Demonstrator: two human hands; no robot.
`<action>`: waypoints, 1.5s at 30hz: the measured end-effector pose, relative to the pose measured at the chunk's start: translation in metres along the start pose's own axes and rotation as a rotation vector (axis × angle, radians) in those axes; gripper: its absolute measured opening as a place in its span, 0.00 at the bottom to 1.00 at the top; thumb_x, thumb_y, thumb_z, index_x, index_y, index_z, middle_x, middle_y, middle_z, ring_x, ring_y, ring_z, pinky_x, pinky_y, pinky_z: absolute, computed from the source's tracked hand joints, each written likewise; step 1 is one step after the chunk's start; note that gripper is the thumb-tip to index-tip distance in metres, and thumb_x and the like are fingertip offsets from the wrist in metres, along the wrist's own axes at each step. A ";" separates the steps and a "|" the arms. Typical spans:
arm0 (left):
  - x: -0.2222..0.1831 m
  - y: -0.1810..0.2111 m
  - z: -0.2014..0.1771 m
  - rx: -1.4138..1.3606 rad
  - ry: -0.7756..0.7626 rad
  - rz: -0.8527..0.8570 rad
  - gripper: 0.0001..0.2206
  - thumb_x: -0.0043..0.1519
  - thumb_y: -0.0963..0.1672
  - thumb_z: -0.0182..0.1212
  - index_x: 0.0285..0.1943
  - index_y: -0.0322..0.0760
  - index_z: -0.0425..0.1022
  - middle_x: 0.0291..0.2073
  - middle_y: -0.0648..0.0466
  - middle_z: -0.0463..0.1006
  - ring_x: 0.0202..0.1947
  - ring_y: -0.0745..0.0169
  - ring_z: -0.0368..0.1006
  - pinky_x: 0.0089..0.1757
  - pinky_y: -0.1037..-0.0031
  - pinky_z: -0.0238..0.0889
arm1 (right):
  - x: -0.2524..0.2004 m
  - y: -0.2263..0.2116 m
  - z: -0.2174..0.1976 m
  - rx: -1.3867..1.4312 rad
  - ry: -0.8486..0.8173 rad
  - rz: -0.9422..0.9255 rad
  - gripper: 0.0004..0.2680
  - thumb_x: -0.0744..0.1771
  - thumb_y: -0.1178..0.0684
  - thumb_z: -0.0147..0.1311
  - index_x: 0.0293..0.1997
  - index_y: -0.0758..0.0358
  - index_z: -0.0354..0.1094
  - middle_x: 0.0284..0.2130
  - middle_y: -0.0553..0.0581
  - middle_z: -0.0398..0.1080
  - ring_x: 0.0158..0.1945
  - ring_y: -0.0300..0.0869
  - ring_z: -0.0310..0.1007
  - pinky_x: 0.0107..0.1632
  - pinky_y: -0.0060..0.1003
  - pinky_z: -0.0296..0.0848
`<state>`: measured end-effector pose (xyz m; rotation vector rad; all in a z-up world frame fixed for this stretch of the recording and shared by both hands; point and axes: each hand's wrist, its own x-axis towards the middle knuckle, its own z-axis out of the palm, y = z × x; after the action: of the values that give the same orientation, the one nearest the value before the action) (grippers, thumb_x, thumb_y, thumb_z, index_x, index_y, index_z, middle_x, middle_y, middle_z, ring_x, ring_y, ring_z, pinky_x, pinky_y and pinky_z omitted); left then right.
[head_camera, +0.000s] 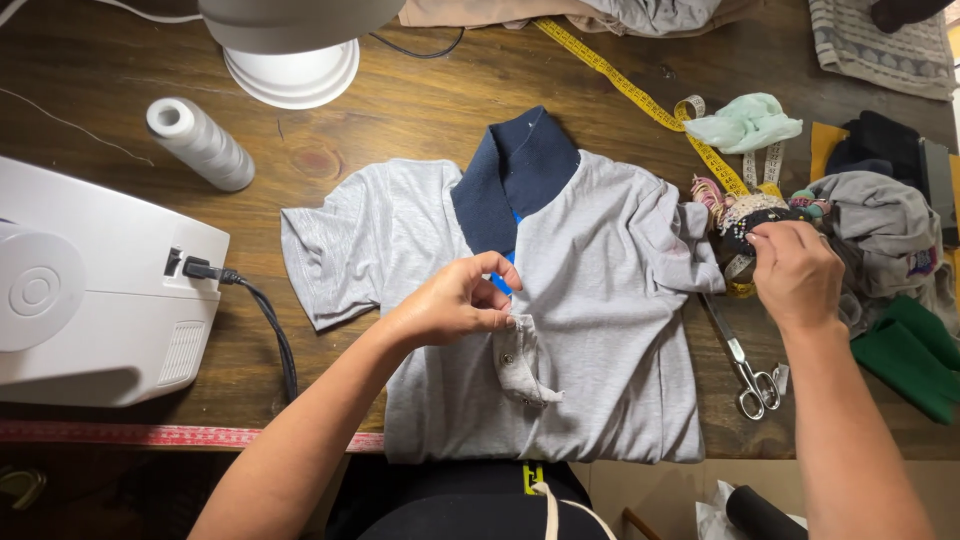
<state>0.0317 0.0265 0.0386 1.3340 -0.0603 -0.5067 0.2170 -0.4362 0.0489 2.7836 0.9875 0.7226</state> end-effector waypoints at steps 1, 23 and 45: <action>0.000 -0.001 -0.001 0.001 -0.005 -0.003 0.16 0.57 0.36 0.68 0.49 0.42 0.69 0.26 0.58 0.75 0.25 0.77 0.64 0.29 0.82 0.57 | 0.003 -0.007 -0.006 0.076 0.048 0.032 0.01 0.72 0.60 0.64 0.46 0.64 0.78 0.41 0.61 0.78 0.41 0.54 0.79 0.42 0.47 0.79; -0.001 -0.007 -0.006 0.093 0.023 -0.067 0.20 0.55 0.38 0.70 0.56 0.42 0.71 0.31 0.52 0.81 0.30 0.68 0.74 0.34 0.79 0.70 | 0.032 -0.330 -0.085 1.443 0.184 0.666 0.05 0.68 0.62 0.57 0.37 0.73 0.67 0.30 0.68 0.78 0.27 0.41 0.79 0.31 0.33 0.83; -0.010 0.005 -0.005 0.218 0.046 -0.023 0.26 0.55 0.38 0.66 0.63 0.44 0.67 0.34 0.46 0.83 0.34 0.61 0.78 0.39 0.72 0.75 | 0.078 -0.302 -0.104 1.127 0.021 0.003 0.04 0.66 0.59 0.63 0.34 0.62 0.72 0.33 0.55 0.80 0.33 0.50 0.79 0.36 0.39 0.78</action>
<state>0.0263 0.0355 0.0442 1.5604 -0.0632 -0.4991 0.0496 -0.1575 0.0975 3.6379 1.8248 0.1665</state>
